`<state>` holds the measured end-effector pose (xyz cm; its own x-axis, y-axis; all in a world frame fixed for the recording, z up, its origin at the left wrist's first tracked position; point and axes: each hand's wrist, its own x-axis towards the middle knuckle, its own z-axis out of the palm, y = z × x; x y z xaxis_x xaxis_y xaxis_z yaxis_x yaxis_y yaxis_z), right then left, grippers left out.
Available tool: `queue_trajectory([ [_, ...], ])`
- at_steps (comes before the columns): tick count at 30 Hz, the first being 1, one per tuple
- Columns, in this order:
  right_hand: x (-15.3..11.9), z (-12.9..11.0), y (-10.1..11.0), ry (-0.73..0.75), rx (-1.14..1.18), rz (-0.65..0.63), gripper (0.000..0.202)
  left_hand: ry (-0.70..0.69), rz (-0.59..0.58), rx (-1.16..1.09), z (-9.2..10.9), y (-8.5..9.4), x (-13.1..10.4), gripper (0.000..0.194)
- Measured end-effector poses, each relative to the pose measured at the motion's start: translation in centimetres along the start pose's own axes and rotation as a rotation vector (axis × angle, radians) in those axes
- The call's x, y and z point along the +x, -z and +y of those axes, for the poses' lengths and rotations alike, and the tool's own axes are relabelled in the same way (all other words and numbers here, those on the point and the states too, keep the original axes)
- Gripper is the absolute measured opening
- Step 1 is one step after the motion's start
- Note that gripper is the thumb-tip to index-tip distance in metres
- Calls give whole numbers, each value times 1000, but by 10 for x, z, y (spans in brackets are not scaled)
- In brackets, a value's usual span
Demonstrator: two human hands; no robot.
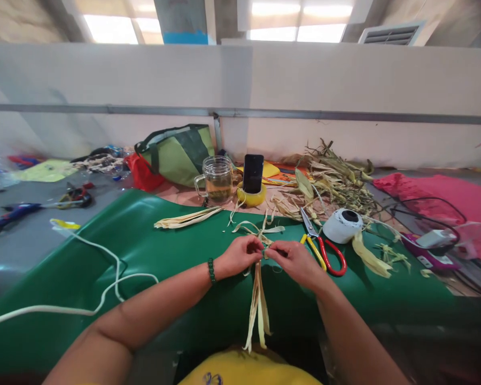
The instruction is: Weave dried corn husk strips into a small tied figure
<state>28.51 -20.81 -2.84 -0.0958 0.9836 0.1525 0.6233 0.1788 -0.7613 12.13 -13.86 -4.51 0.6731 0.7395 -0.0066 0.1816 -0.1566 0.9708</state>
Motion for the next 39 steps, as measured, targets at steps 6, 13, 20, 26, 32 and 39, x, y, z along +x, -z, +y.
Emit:
queue_trajectory([
  [6,-13,-33,11,192,240,-362,30,-114,48,324,5,-2,-5,4],
  [13,-5,-11,15,221,27,114,24,-209,5,137,9,2,-10,8],
  [20,3,8,-5,211,-354,184,17,-194,26,81,6,1,-9,7],
  [26,-6,3,-5,235,-393,84,15,-195,92,27,-1,1,-6,11],
  [32,-8,-4,-3,228,-188,107,18,-264,75,206,1,0,-8,10],
  [39,3,6,-21,221,49,54,25,-514,132,738,4,-1,-16,14],
])
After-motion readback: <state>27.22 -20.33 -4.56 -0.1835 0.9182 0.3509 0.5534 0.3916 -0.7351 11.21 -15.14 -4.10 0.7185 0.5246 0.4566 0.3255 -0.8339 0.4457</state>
